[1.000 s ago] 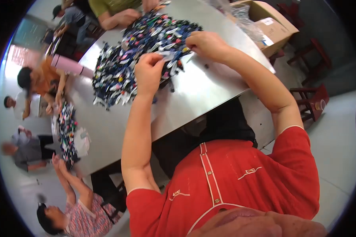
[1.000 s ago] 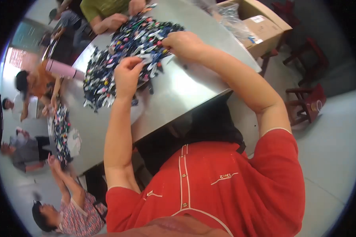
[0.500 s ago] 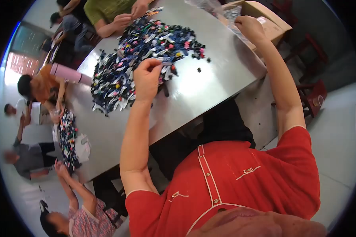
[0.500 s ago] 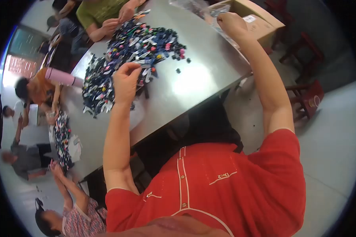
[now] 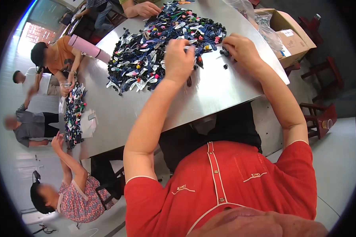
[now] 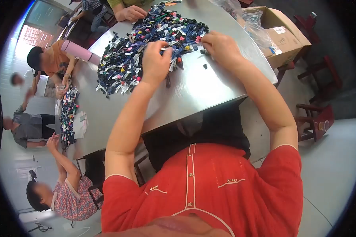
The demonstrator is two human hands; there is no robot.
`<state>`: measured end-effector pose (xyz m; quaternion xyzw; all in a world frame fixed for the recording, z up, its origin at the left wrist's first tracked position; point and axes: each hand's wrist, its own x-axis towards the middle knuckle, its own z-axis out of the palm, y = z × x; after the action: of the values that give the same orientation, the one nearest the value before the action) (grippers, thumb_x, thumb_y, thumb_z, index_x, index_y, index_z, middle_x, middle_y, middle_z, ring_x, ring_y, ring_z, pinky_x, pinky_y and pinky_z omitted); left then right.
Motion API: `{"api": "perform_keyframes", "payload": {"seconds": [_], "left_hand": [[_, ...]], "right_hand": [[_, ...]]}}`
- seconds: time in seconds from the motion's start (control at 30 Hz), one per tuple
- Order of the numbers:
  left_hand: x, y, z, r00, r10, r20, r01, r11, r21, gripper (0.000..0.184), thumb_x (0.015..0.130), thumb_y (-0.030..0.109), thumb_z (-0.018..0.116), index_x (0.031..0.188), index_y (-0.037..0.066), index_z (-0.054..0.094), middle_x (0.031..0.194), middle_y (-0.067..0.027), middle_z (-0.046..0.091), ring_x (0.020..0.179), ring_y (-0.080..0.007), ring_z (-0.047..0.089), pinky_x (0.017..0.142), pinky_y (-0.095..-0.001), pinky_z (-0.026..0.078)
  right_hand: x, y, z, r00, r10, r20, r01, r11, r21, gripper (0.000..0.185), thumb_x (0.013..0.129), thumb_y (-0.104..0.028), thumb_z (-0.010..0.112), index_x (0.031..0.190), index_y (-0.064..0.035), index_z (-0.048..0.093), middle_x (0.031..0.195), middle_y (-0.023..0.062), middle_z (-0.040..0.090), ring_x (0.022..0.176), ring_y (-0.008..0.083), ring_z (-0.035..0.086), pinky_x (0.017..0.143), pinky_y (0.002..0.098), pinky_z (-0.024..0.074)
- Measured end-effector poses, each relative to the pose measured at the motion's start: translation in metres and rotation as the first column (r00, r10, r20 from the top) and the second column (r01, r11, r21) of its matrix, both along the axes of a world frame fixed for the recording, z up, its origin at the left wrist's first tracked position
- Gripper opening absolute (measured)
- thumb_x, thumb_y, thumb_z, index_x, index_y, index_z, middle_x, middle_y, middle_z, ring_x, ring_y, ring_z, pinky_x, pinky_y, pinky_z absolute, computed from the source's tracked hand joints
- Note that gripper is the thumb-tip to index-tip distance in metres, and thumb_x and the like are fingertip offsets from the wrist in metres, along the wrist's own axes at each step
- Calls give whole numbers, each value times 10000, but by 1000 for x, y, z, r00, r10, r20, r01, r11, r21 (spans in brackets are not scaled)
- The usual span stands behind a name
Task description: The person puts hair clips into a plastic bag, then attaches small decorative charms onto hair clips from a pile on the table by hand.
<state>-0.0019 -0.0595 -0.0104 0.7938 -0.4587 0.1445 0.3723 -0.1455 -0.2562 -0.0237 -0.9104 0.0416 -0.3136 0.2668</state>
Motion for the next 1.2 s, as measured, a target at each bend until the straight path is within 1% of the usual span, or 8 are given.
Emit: {"api": "perform_keyframes", "payload": {"seconds": [0.2,0.4,0.67,0.73,0.83,1.0,1.1,1.2], "left_hand": [[35,-19,-16,954,177,240,-212,969,128,192,848,233,688,962,82,721,978,-145,609,951,-350,593,844,-436,490],[23,-15,-1,993,16,116,-49,957,287,104,811,185,703,866,106,742,927,-137,653,890,-334,646,771,-443,517],[26,-3,4,965,-84,-248,101,993,57,65,816,129,695,836,67,696,850,-125,646,808,-328,646,721,-414,507],[23,-1,4,979,-163,-122,167,986,22,67,829,75,698,878,29,695,841,-116,653,771,-252,646,713,-340,501],[23,2,3,981,-150,120,142,987,73,38,859,104,644,868,75,666,865,-124,607,840,-348,610,717,-443,479],[20,5,8,931,-92,354,26,982,188,18,820,100,654,804,98,662,851,-78,602,853,-309,594,745,-440,472],[21,8,8,918,-57,392,-51,964,262,20,806,112,657,789,105,665,852,-65,611,876,-284,595,760,-435,469],[21,10,10,935,-52,352,-76,937,342,58,825,137,646,799,90,668,867,-70,627,879,-298,601,781,-437,479]], "right_hand": [[1,-4,0,982,-186,-34,186,983,-10,117,889,-129,660,955,-54,720,911,98,655,849,299,651,773,371,511],[0,-7,-4,984,-172,-45,170,984,-51,120,894,-128,651,957,-56,723,909,100,656,835,299,659,765,372,516],[2,-5,-9,989,-141,-33,141,990,2,129,899,-129,647,961,-43,720,903,114,659,827,302,664,763,375,521],[3,-6,-8,989,-136,-60,138,990,22,134,901,-133,643,967,-45,719,905,116,659,835,304,664,769,379,521],[-2,-13,-4,972,-223,-68,223,975,-4,159,910,-196,601,972,-116,724,976,107,664,935,352,641,834,430,517],[-22,-86,6,848,-515,122,530,830,-177,165,894,-205,648,1008,-116,726,993,120,694,935,345,658,811,425,529],[-36,-131,17,695,-719,2,682,657,-321,215,911,-264,591,1030,-149,728,1054,88,688,963,338,658,835,444,530],[-33,-157,15,646,-724,-242,615,682,-397,220,916,-242,585,1025,-111,724,1039,132,705,985,346,662,856,437,527]]}}
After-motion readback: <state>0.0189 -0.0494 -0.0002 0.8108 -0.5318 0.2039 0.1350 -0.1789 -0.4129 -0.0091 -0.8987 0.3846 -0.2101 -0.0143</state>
